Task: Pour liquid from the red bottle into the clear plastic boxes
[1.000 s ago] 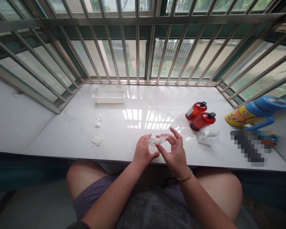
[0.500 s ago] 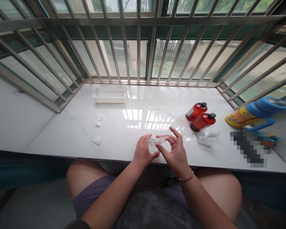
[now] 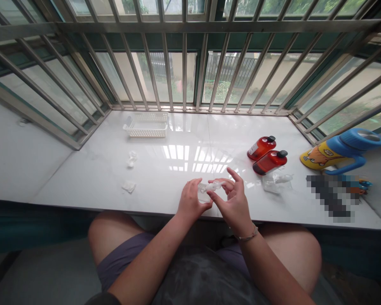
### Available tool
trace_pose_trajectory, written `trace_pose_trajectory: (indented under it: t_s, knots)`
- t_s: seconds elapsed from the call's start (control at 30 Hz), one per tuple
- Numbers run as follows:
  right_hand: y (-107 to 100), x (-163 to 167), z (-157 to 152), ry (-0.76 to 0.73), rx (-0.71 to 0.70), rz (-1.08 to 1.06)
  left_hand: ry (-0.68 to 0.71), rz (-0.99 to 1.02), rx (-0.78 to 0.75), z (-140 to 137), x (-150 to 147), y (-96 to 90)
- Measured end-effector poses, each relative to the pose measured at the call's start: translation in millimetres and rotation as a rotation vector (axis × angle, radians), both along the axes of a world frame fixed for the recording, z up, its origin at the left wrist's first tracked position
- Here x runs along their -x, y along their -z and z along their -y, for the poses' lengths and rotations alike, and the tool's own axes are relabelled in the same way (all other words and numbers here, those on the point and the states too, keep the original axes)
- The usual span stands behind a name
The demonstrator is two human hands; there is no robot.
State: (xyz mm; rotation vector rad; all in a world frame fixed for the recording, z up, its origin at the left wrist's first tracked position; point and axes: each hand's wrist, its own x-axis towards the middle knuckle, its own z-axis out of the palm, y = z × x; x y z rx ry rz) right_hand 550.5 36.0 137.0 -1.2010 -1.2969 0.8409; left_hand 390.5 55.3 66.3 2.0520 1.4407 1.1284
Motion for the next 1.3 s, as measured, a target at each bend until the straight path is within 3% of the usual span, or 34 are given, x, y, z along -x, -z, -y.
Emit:
trace_pose_trajectory:
  t_s: [1.1, 1.3]
  knots:
    - [-8, -1, -8, 0.099, 0.041, 0.068, -0.012, 0.009, 0.004, 0, -2, 2.1]
    - [-18, -1, -7, 0.145, 0.016, -0.104, -0.007, -0.003, 0.0, 0, -1, 4.3]
